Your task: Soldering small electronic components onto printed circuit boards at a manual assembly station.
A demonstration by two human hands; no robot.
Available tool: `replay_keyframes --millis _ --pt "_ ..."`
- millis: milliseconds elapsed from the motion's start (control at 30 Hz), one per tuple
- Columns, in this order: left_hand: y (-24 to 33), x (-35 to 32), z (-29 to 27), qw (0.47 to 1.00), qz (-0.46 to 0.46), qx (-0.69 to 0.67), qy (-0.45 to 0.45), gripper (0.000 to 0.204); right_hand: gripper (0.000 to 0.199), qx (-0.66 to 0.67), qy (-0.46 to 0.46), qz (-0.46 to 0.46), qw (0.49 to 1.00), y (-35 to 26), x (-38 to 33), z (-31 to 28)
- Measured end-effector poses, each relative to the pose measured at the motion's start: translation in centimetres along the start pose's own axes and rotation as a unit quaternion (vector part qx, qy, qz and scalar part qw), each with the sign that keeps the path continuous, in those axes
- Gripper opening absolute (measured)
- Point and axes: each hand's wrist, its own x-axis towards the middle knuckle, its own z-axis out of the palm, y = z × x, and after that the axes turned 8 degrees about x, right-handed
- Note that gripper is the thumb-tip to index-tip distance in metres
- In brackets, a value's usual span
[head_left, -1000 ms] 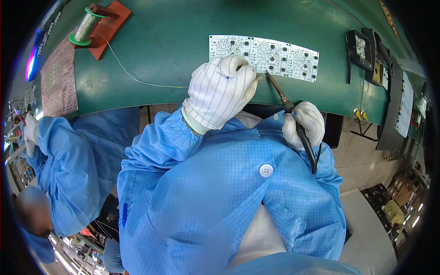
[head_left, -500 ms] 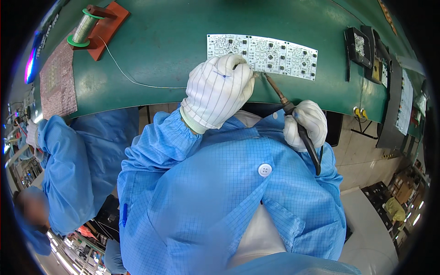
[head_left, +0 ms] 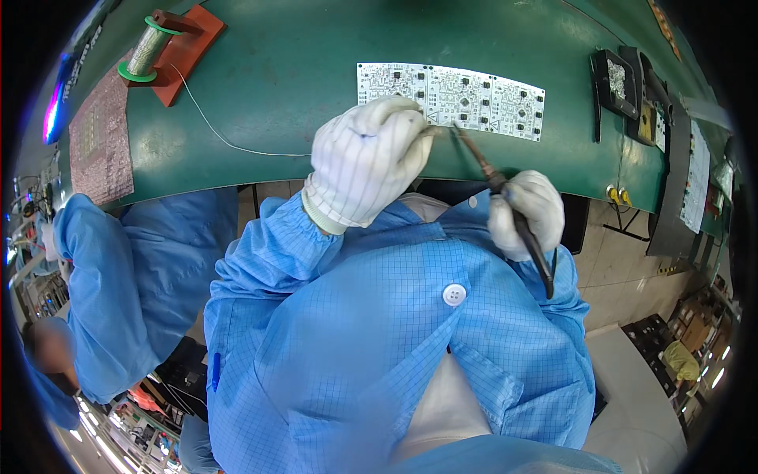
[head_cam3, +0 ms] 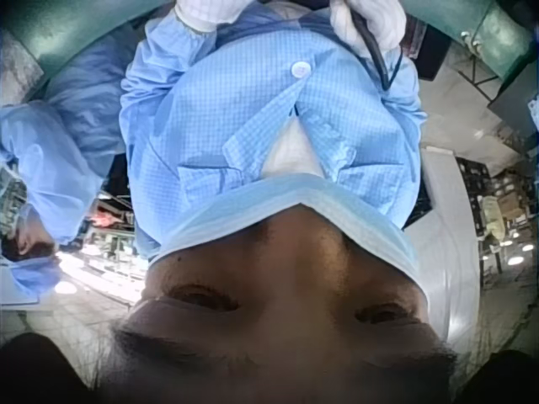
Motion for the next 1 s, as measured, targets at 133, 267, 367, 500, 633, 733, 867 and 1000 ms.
replay_keyframes --millis 133,267,367,500,633,733,867,1000 --pt "-0.9 -0.2 -1.7 0.997 -0.071 -0.001 0.016 0.018 0.032 -0.053 0.179 0.115 0.976 0.7 -0.4 -1.9" --pt "-2.2 -0.4 -2.6 0.993 -0.113 0.015 0.004 0.015 0.023 -0.131 0.324 0.143 0.926 2.8 0.5 -6.0" --pt "-2.7 -0.5 -3.0 0.992 -0.121 0.042 -0.006 0.013 0.022 -0.324 0.251 0.098 0.907 4.3 1.1 -9.1" --pt "-2.6 -0.6 -2.9 0.989 -0.130 0.059 -0.039 0.014 0.019 -0.236 0.283 0.168 0.914 5.4 1.5 -9.9" --pt "-2.4 -0.6 -2.1 0.993 -0.099 0.013 -0.057 0.015 0.016 -0.140 0.296 0.204 0.923 3.7 2.1 -7.6" --pt "-2.3 -0.6 -2.0 0.994 -0.092 0.013 -0.057 0.016 0.023 -0.063 0.254 0.242 0.934 1.8 2.5 -4.7" --pt "-2.0 -0.9 -2.5 0.993 -0.097 0.035 -0.062 0.016 0.029 0.057 0.153 0.197 0.967 -0.1 2.6 -1.7" --pt "-1.6 -1.0 -2.7 0.994 -0.088 0.015 -0.061 0.013 0.030 0.088 0.030 0.093 0.991 -0.2 3.4 -0.1"
